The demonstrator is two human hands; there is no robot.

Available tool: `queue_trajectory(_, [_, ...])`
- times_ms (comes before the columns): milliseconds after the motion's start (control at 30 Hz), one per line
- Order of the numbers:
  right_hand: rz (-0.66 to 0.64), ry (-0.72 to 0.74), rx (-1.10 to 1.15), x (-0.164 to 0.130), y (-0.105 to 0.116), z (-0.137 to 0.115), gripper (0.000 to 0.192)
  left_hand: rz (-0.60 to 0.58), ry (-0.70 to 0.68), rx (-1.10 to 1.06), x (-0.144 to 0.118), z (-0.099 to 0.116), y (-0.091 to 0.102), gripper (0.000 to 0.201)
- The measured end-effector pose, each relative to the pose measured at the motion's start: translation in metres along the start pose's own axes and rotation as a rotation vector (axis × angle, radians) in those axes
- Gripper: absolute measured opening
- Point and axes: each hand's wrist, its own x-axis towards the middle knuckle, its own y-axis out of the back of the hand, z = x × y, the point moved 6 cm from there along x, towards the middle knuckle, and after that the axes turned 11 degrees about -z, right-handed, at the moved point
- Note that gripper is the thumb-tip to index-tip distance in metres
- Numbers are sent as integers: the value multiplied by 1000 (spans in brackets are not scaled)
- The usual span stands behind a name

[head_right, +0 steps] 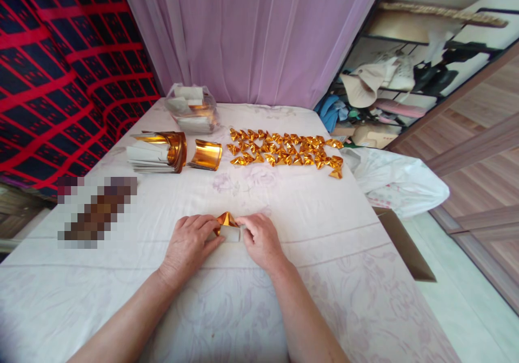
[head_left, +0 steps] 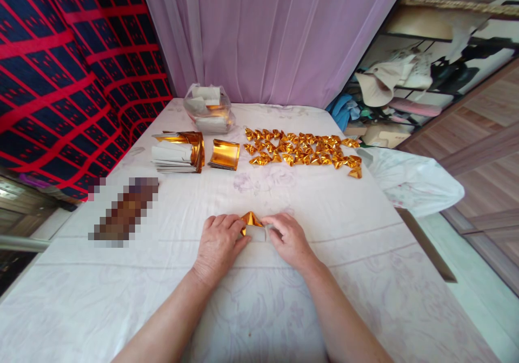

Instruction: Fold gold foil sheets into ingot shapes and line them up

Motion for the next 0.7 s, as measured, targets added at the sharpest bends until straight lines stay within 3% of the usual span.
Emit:
queue_trajectory(500, [-134,95,-86,-1,-1,-18,32,18,-77,-89,2,-9,6,14])
queue_trajectory(700, [-123,93,-81,0,-2,-17,32,5,-51,-83,1,-7,5,28])
